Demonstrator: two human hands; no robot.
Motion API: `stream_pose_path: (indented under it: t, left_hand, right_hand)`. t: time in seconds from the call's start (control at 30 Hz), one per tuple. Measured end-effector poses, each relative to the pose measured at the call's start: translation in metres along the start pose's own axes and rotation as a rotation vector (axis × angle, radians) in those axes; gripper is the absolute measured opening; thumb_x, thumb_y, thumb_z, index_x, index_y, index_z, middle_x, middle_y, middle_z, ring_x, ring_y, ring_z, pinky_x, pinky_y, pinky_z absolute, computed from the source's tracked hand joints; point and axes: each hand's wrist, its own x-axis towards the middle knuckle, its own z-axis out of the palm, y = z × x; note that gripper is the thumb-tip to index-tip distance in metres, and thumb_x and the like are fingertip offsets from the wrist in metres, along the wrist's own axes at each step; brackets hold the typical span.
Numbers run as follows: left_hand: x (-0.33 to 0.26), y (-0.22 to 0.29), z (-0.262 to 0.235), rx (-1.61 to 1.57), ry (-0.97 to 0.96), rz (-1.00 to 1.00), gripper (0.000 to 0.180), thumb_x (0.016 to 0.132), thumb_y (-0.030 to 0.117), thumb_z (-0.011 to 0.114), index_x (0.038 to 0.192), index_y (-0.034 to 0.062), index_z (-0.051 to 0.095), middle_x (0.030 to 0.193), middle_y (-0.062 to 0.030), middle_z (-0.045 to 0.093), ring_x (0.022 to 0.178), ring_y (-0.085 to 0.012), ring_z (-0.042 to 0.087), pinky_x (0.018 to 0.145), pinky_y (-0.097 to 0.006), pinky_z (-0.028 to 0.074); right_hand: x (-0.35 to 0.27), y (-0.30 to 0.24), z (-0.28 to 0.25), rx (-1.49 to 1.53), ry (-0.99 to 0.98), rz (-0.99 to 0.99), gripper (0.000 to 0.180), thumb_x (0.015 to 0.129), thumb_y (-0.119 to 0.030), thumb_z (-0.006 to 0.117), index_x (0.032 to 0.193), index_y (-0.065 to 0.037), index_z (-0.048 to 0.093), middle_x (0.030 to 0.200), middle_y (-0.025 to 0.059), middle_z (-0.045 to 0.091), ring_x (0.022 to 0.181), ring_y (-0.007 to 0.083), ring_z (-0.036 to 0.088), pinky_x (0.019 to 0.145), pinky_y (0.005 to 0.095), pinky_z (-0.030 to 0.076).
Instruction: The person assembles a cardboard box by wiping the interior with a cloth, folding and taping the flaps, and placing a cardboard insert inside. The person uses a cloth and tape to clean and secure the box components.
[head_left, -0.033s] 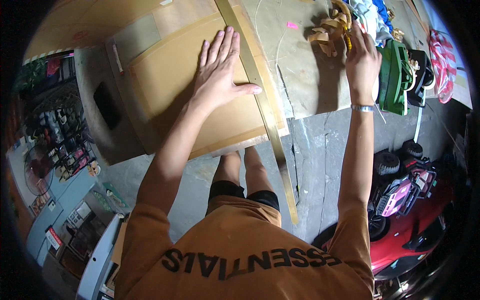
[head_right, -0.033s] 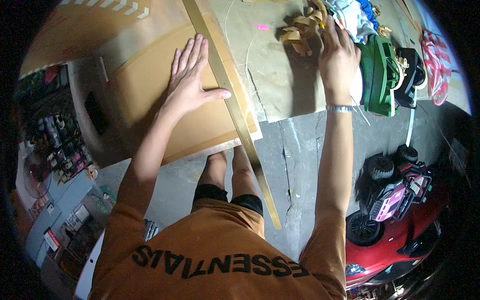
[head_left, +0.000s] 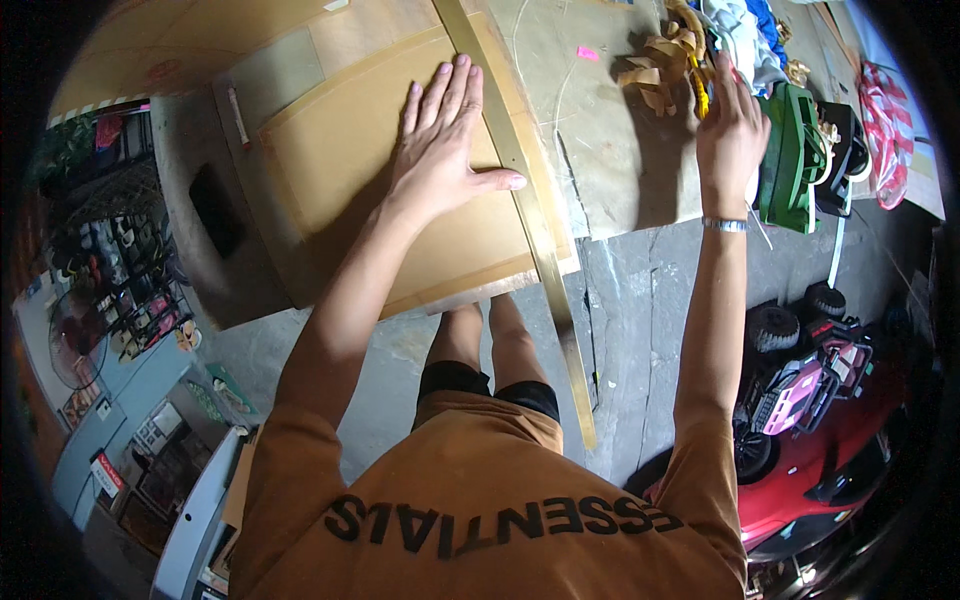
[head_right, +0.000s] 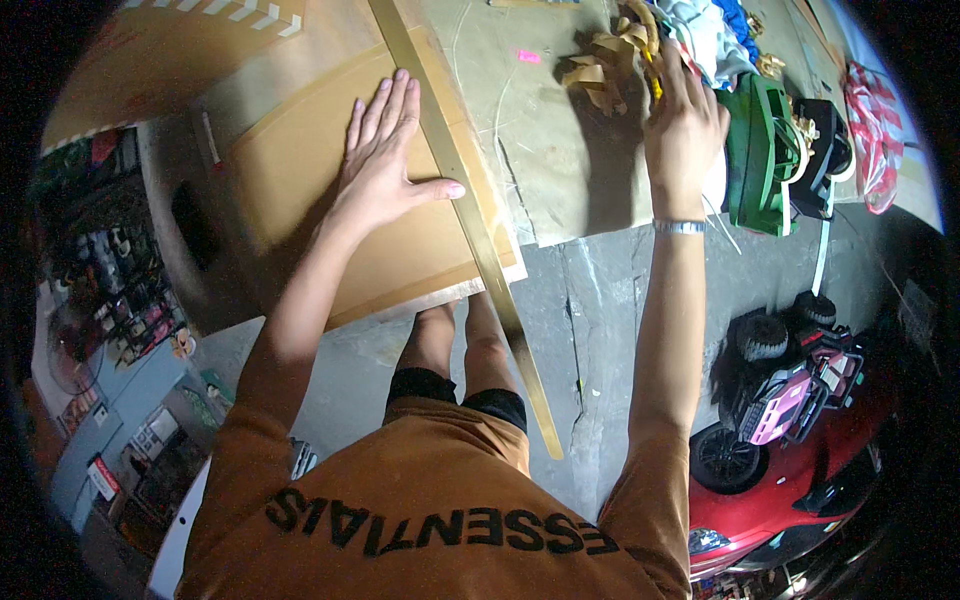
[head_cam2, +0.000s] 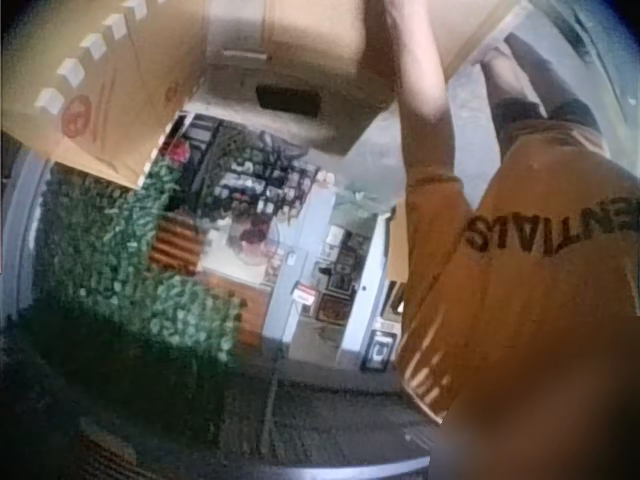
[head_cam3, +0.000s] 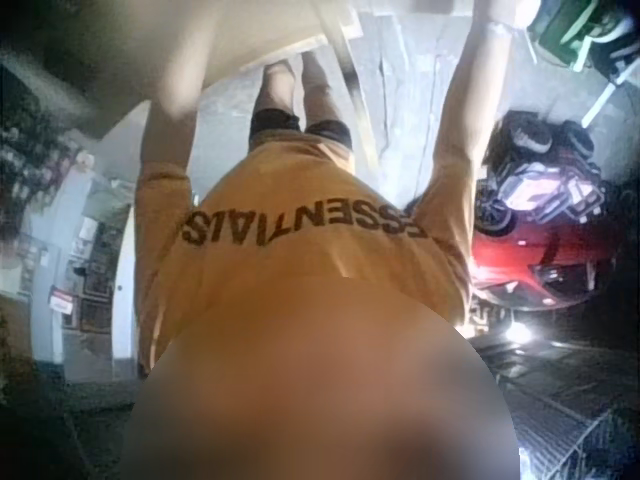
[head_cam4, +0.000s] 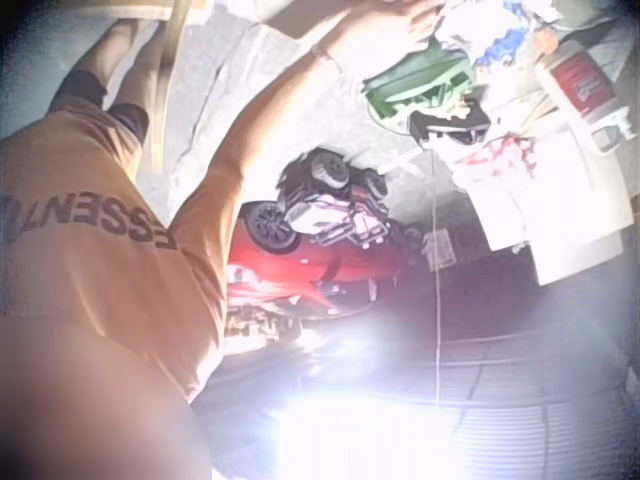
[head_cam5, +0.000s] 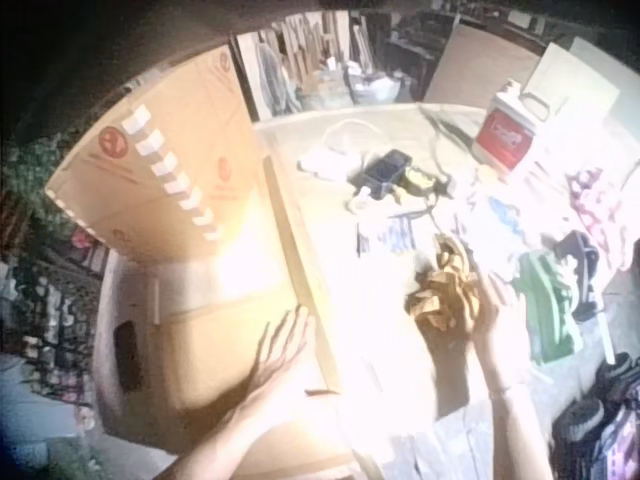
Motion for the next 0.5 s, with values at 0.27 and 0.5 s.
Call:
stream_pose_path:
  t: [0.27, 0.5]
  left_hand:
    - [-0.003, 0.001, -0.023, -0.341, 0.035, 0.047, 0.096, 0.084, 0.037, 0.083, 0.159, 0.0022, 0.035, 0.161, -0.0217, 0.041, 0.152, -0.0368, 0.034, 0.126, -0.051, 0.021]
    - [-0.113, 0.006, -0.071, -0.600, 0.157, -0.568, 0.022, 0.105, 0.010, 0.058, 0.121, 0.0020, 0.070, 0.089, -0.0134, 0.070, 0.070, -0.0152, 0.060, 0.064, -0.031, 0.049]
  right_hand:
    - [-0.074, -0.060, -0.075, 0.239, -0.151, 0.433, 0.021, 0.094, -0.005, 0.066, 0.114, 0.000, 0.063, 0.101, 0.0240, 0.064, 0.096, 0.0425, 0.064, 0.084, 0.0475, 0.052]
    - [-0.247, -0.177, -0.146, 0.613, -0.640, 0.652, 0.057, 0.084, -0.048, 0.084, 0.106, -0.001, 0.059, 0.083, 0.0159, 0.066, 0.075, 0.0375, 0.065, 0.071, 0.0468, 0.052]
